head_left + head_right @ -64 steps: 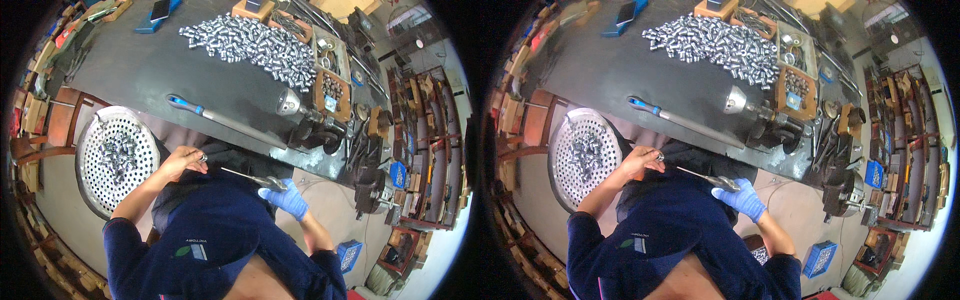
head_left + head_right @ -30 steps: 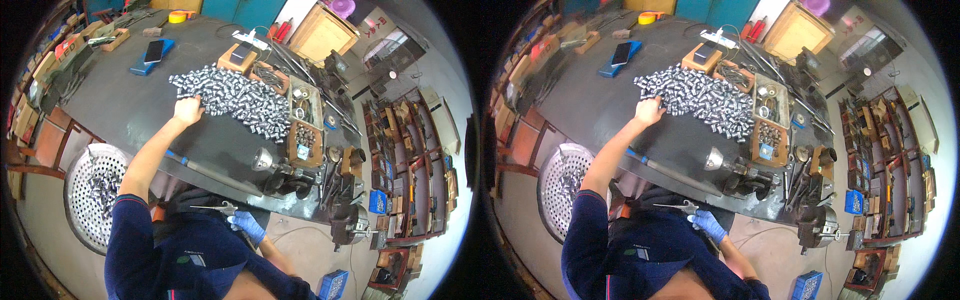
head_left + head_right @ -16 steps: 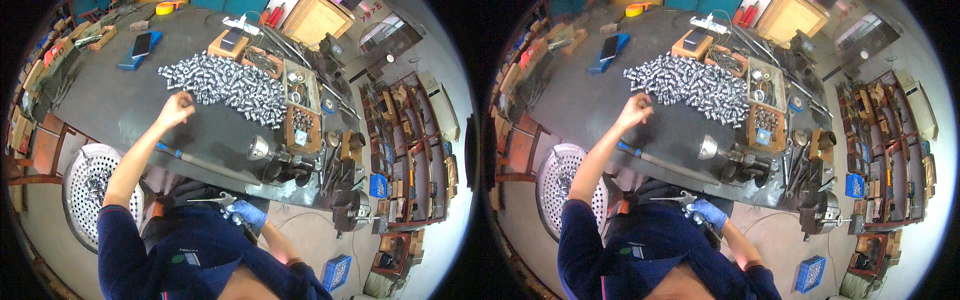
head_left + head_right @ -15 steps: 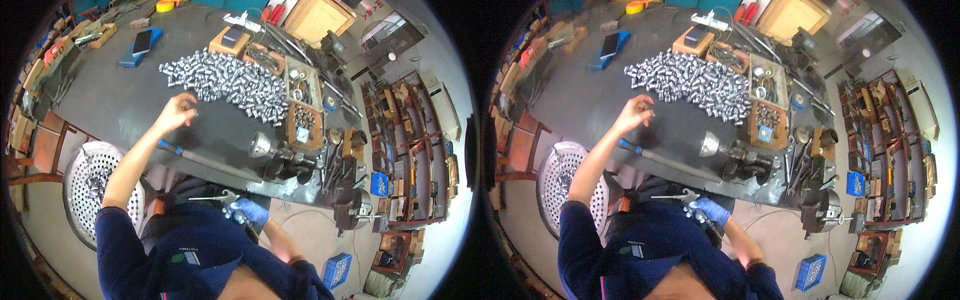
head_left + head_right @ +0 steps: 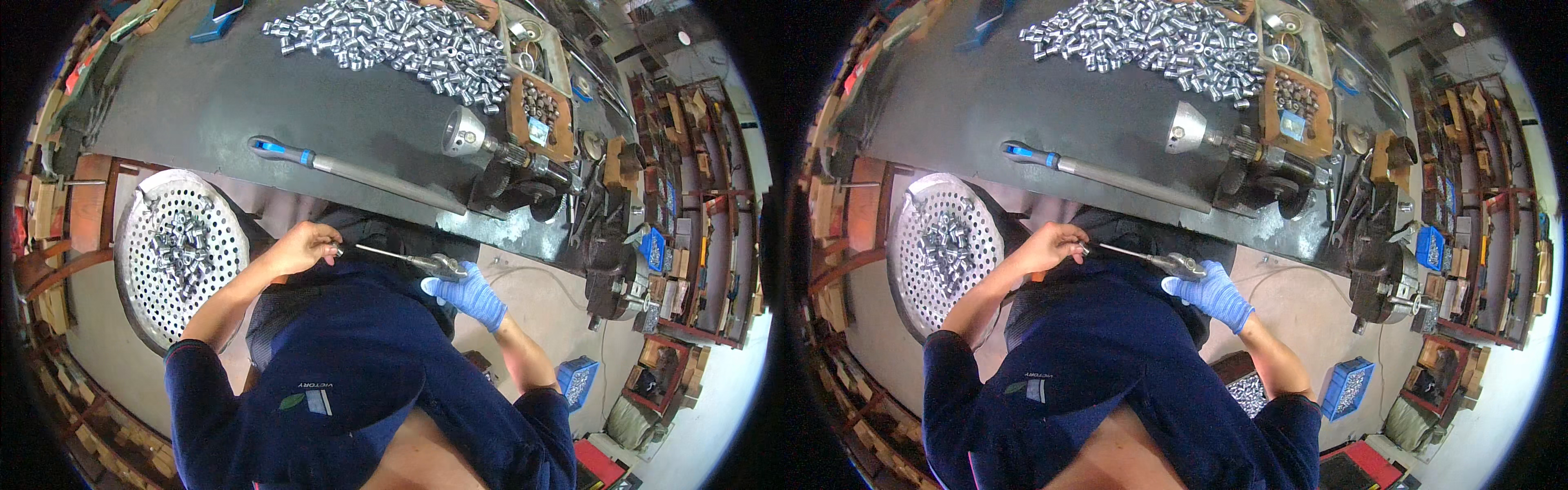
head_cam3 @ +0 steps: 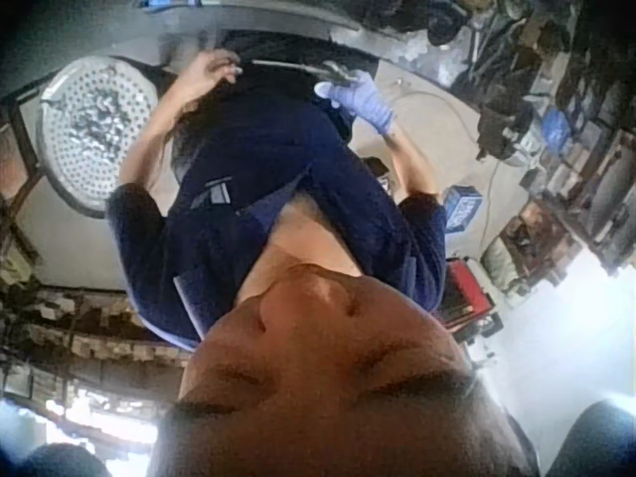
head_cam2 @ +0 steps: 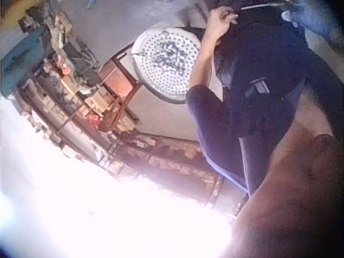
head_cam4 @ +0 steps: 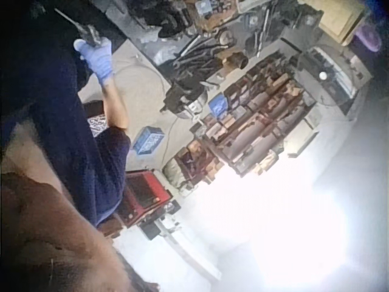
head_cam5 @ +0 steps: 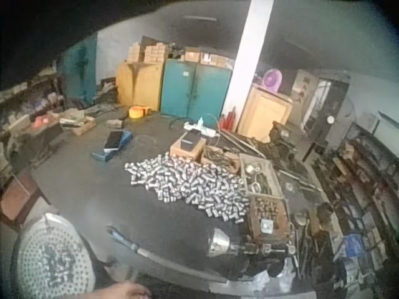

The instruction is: The person puts on a blue glove and then handles metal components one at a time, picking them up from a pile on the workbench and placing them into a round perforated metal tray.

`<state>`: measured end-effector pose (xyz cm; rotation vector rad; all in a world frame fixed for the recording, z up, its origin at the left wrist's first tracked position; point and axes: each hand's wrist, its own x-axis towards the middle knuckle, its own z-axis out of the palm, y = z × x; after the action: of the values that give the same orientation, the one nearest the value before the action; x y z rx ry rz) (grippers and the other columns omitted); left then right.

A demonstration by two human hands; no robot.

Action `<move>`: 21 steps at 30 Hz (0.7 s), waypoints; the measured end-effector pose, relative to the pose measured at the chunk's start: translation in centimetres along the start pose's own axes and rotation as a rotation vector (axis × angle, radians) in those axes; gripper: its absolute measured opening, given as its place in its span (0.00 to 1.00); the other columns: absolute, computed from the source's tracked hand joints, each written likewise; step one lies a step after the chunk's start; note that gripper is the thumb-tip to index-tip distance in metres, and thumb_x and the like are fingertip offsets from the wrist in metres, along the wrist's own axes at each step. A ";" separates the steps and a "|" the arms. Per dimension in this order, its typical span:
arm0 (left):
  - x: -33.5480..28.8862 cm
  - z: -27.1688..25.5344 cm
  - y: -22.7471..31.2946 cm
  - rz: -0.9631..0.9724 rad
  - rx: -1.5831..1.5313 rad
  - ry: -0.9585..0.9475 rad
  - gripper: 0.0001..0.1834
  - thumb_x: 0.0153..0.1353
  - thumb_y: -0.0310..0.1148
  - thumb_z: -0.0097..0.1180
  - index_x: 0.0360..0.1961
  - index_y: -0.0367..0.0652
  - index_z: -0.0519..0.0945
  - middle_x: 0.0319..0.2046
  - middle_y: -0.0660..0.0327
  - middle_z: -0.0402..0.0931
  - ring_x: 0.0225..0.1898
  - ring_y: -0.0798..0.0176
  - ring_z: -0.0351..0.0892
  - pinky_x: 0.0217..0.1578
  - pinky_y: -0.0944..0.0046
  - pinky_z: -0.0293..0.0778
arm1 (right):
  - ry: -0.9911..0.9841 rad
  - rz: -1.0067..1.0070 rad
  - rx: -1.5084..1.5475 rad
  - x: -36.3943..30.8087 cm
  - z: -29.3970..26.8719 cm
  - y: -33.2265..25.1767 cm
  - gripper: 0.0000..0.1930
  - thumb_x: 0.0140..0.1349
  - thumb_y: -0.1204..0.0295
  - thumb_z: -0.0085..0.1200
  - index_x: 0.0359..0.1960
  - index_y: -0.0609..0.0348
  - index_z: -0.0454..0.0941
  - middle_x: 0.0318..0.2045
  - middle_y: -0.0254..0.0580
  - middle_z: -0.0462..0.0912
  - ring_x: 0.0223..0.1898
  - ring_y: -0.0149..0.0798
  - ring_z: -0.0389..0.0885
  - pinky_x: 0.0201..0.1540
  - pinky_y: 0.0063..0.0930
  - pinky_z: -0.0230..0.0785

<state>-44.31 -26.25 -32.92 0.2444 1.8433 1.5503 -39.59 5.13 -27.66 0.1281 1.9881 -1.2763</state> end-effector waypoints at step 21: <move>1.7 -0.6 -1.4 -0.169 -0.209 0.102 0.12 0.61 0.29 0.48 0.32 0.27 0.75 0.20 0.54 0.74 0.18 0.62 0.76 0.19 0.68 0.72 | 0.040 -0.038 -0.165 -0.5 -0.2 0.3 0.24 0.50 0.54 0.62 0.42 0.60 0.77 0.17 0.32 0.75 0.21 0.24 0.72 0.25 0.21 0.67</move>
<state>-45.51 -26.13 -34.82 -0.0864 1.7134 1.6459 -39.23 5.58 -27.48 0.0363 2.1300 -1.1352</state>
